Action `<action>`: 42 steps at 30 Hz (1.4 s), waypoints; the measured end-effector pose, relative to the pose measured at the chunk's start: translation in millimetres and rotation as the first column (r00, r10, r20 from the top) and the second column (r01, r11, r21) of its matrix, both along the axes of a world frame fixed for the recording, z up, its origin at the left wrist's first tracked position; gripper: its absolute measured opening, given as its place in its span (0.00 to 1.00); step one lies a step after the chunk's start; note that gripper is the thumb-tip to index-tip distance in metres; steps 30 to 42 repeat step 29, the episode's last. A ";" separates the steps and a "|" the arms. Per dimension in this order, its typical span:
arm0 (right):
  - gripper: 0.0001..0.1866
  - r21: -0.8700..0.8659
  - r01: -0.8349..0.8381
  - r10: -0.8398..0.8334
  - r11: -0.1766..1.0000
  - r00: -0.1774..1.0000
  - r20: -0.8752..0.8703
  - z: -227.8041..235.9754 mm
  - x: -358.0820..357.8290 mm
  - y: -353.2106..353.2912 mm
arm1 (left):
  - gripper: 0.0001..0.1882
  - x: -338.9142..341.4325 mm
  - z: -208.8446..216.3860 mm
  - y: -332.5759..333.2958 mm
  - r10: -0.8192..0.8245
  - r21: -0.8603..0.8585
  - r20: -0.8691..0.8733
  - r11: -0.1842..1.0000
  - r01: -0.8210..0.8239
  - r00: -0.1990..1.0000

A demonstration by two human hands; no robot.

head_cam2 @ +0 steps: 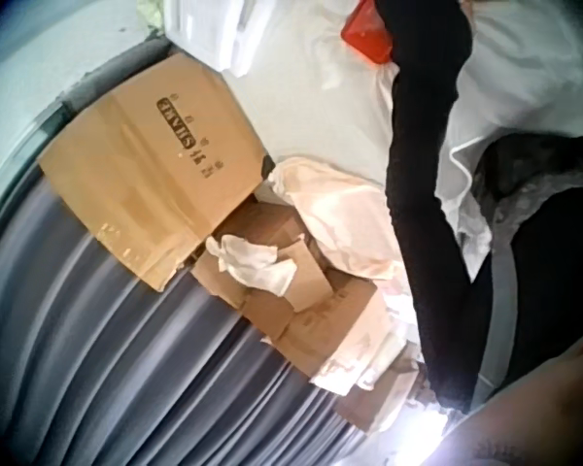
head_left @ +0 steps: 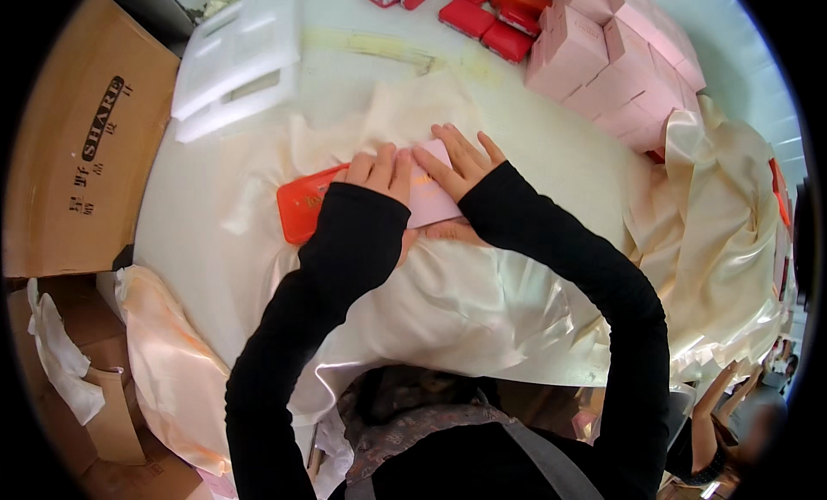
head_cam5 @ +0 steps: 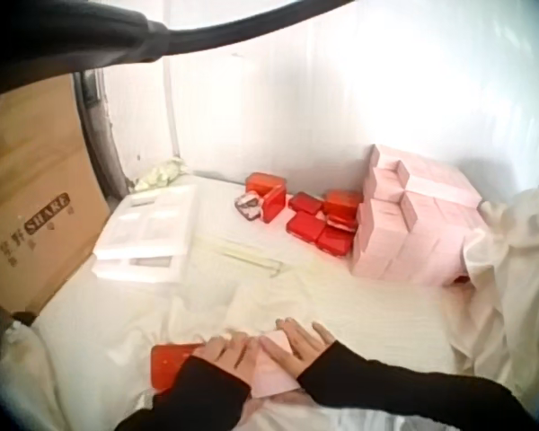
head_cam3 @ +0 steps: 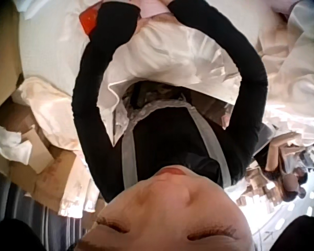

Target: The person repeatedly packs small orange and pink boxes along with a red packet into a white plastic shipping bag. They place the items inside, fold the bag, and then retrieve a white styrofoam insert to place on top of the packed bag before repeating the process with a new bag.

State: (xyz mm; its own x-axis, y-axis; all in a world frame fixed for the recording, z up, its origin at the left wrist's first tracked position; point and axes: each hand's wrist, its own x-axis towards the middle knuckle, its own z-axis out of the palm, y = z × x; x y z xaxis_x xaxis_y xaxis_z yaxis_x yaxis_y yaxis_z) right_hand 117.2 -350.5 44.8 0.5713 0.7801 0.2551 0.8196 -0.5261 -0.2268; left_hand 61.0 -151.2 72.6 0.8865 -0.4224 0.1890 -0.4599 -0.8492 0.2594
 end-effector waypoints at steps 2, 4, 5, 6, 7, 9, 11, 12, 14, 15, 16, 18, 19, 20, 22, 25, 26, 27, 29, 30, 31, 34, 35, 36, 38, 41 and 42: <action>0.47 -0.069 0.007 -0.007 0.998 1.000 -0.012 5.4 0.0 -2.9 | 0.41 -2.3 -2.7 -1.6 0.002 0.010 0.010 1.000 -0.002 1.000; 0.47 -0.199 0.024 -0.022 0.980 1.000 0.015 12.5 3.3 2.4 | 0.41 0.5 -3.1 0.4 0.004 0.025 0.036 1.000 -0.005 0.999; 0.46 -0.128 0.008 -0.002 0.992 0.999 0.042 13.5 0.3 3.6 | 0.39 -0.6 -4.5 1.8 -0.006 0.007 0.021 1.000 0.006 1.000; 0.45 -0.122 0.003 0.003 0.993 0.999 0.048 15.1 1.0 5.0 | 0.38 1.2 -5.3 5.2 -0.017 -0.010 0.010 1.000 0.017 1.000; 0.43 -0.207 0.027 -0.020 0.978 0.999 0.037 19.5 3.9 6.1 | 0.37 2.5 -5.2 8.6 -0.026 -0.025 0.005 0.999 0.026 1.000; 0.39 0.045 -0.001 -0.012 0.999 0.952 0.307 28.6 19.6 24.6 | 0.34 -0.6 -2.9 22.7 -0.094 -0.129 0.035 0.987 0.097 0.995; 0.35 0.173 0.046 -0.082 0.984 0.975 0.207 26.6 18.3 49.0 | 0.31 -3.8 -1.7 35.8 -0.020 -0.194 0.131 0.980 0.045 0.991; 0.35 0.148 0.084 -0.099 0.985 0.990 0.099 18.0 4.3 62.0 | 0.30 -13.8 -2.9 41.5 0.087 -0.216 0.202 0.975 -0.042 0.976; 0.35 0.138 0.130 -0.140 0.982 0.988 0.068 6.2 -8.6 70.8 | 0.28 -34.3 -5.2 55.2 0.184 -0.250 0.244 0.961 -0.122 0.952; 0.35 0.058 0.143 -0.149 0.988 0.984 0.098 2.9 -3.6 70.6 | 0.27 -44.1 -9.2 59.5 0.193 -0.270 0.231 0.954 -0.128 0.953; 0.39 0.017 0.149 -0.149 0.989 0.971 0.187 -2.5 -0.6 67.6 | 0.27 -53.5 -15.0 65.0 0.216 -0.241 0.241 0.958 -0.157 0.946; 0.39 0.095 0.158 -0.170 0.983 0.977 0.128 -12.2 5.0 68.2 | 0.28 -64.4 -27.8 76.3 0.259 -0.194 0.274 0.958 -0.211 0.926; 0.40 0.154 0.139 -0.158 0.978 0.980 0.122 -16.2 7.7 69.9 | 0.28 -68.7 -35.5 78.6 0.281 -0.202 0.273 0.952 -0.231 0.920; 0.42 0.145 0.083 -0.099 0.986 0.990 0.104 -20.0 10.8 65.8 | 0.28 -66.4 -45.3 77.8 0.294 -0.225 0.319 0.947 -0.230 0.901; 0.37 0.061 0.055 -0.056 0.997 0.998 0.006 -33.1 60.4 64.5 | 0.25 -67.4 -60.3 90.1 0.403 -0.511 0.194 0.820 -0.258 0.895; 0.32 0.359 0.410 -0.499 0.839 0.843 0.203 -21.7 211.0 36.0 | 0.23 -66.9 -92.5 98.9 0.459 -0.628 0.212 0.740 -0.239 0.863; 0.30 0.329 0.496 -0.587 0.803 0.755 0.293 -23.5 241.7 28.6 | 0.22 -65.8 -103.4 106.9 0.471 -0.602 0.210 0.753 -0.266 0.857; 0.29 0.279 0.572 -0.635 0.771 0.658 0.405 -31.5 259.6 24.3 | 0.22 -54.9 -115.2 121.5 0.412 -0.564 0.282 0.802 -0.197 0.867; 0.41 0.089 0.641 -0.572 0.763 0.604 0.556 -51.2 270.8 23.5 | 0.22 -45.3 -139.4 145.4 0.316 -0.556 0.266 0.822 -0.123 0.911; 0.41 0.089 0.641 -0.572 0.763 0.604 0.556 -51.2 270.8 23.5 | 0.22 -45.3 -139.4 145.4 0.316 -0.556 0.266 0.822 -0.123 0.911; 0.41 0.089 0.641 -0.572 0.763 0.604 0.556 -51.2 270.8 23.5 | 0.22 -45.3 -139.4 145.4 0.316 -0.556 0.266 0.822 -0.123 0.911; 0.41 0.089 0.641 -0.572 0.763 0.604 0.556 -51.2 270.8 23.5 | 0.22 -45.3 -139.4 145.4 0.316 -0.556 0.266 0.822 -0.123 0.911; 0.41 0.089 0.641 -0.572 0.763 0.604 0.556 -51.2 270.8 23.5 | 0.22 -45.3 -139.4 145.4 0.316 -0.556 0.266 0.822 -0.123 0.911; 0.41 0.089 0.641 -0.572 0.763 0.604 0.556 -51.2 270.8 23.5 | 0.22 -45.3 -139.4 145.4 0.316 -0.556 0.266 0.822 -0.123 0.911; 0.41 0.089 0.641 -0.572 0.763 0.604 0.556 -51.2 270.8 23.5 | 0.22 -45.3 -139.4 145.4 0.316 -0.556 0.266 0.822 -0.123 0.911; 0.41 0.089 0.641 -0.572 0.763 0.604 0.556 -51.2 270.8 23.5 | 0.22 -45.3 -139.4 145.4 0.316 -0.556 0.266 0.822 -0.123 0.911; 0.41 0.089 0.641 -0.572 0.763 0.604 0.556 -51.2 270.8 23.5 | 0.22 -45.3 -139.4 145.4 0.316 -0.556 0.266 0.822 -0.123 0.911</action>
